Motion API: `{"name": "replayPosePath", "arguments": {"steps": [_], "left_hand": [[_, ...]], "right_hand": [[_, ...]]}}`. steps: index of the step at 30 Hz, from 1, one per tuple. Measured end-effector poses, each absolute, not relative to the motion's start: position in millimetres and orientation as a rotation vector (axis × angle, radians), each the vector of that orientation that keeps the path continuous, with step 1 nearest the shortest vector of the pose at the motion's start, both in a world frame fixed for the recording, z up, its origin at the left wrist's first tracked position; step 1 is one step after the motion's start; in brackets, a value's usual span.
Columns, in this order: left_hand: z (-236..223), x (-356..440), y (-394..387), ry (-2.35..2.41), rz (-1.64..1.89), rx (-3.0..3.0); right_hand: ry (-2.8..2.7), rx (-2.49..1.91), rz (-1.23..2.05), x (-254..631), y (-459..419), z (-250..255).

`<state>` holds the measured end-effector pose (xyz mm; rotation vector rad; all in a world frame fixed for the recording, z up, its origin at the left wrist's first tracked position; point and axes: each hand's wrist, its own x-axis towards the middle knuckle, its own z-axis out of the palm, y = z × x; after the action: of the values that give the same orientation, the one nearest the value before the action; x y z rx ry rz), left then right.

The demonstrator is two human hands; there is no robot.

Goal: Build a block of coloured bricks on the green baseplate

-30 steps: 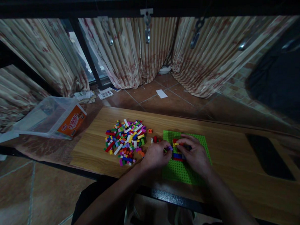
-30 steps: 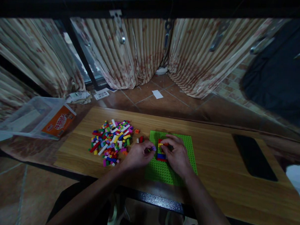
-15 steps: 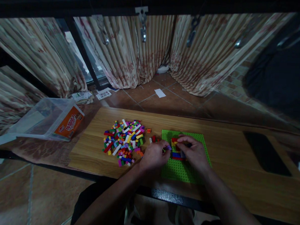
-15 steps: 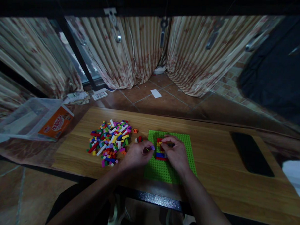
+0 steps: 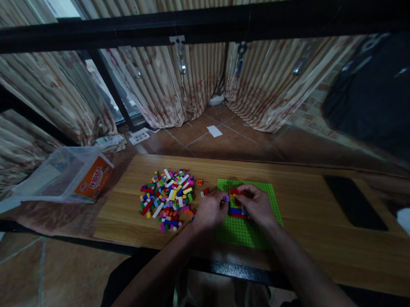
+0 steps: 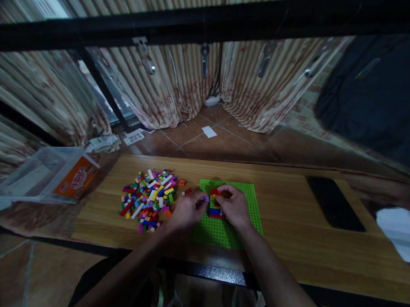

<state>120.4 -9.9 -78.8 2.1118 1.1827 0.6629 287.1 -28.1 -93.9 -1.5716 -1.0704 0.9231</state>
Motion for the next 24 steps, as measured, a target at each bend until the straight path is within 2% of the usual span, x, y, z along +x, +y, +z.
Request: {"name": "replayPosePath", "arguments": {"steps": [6,14,19,24], "left_hand": [[-80.2,119.4,-10.6,1.185,0.67,2.113],[-61.2,103.9,-5.1,1.318,0.618,2.24],[-42.4,70.0,14.8,1.648,0.335,2.326],[-40.4,59.2,18.4,1.603,0.065,2.427]], "right_hand": [[-1.107,-1.531,0.958,302.5,-27.7,-92.3],[-1.16,-1.62,0.819,308.6,-28.8,-95.0],[-1.151,-1.688,0.815,307.3,-29.9,-88.0],[-1.177,-1.772,0.823,306.5,-31.4,-78.8]]}}
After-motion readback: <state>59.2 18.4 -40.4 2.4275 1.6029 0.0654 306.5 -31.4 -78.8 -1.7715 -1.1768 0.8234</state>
